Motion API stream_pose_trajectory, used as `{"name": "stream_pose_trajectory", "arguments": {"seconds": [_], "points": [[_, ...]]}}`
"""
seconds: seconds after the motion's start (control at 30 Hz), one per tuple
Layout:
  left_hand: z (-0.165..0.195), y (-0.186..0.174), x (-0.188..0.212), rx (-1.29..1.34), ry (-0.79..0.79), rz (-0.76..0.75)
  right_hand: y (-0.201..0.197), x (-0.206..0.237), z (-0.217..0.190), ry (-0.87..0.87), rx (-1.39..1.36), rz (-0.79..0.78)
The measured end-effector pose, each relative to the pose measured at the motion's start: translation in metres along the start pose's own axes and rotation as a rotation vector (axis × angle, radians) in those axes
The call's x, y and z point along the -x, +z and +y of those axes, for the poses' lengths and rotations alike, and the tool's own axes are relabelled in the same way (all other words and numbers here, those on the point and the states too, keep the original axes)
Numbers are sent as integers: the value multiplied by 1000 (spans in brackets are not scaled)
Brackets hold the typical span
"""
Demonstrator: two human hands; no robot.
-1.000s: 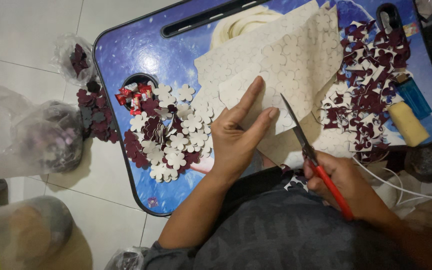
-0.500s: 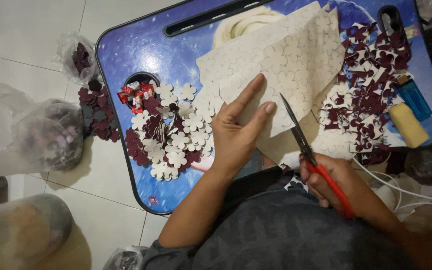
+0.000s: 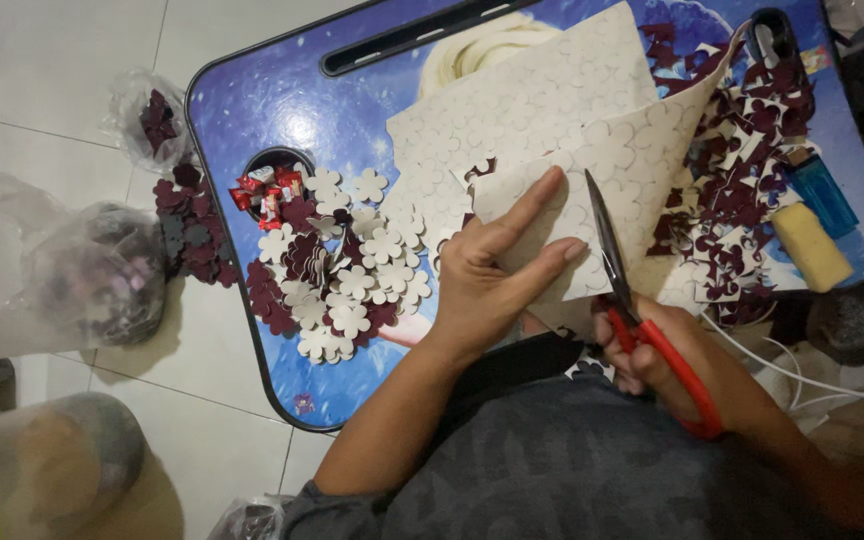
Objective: The person sits on the floor with a lap tray and uses scissors to trim and refine white flower-shaped foam pieces, cutting petal edges and small notches one piece at a time, then sets finished flowers on a pile and picks up the next piece to trim.
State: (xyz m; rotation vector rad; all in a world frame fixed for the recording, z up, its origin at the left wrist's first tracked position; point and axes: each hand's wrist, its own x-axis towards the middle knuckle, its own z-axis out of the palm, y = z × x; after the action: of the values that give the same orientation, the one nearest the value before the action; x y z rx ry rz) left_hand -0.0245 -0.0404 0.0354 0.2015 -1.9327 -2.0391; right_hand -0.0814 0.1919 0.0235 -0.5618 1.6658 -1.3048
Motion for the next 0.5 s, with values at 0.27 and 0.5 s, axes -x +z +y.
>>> {"name": "stream_pose_trajectory", "arguments": {"seconds": [0.27, 0.5], "points": [[-3, 1, 2, -76, 85, 32, 5, -2, 9, 94, -49, 70], [-1, 4, 0, -57, -13, 38, 7, -3, 16, 68, -10, 95]]}}
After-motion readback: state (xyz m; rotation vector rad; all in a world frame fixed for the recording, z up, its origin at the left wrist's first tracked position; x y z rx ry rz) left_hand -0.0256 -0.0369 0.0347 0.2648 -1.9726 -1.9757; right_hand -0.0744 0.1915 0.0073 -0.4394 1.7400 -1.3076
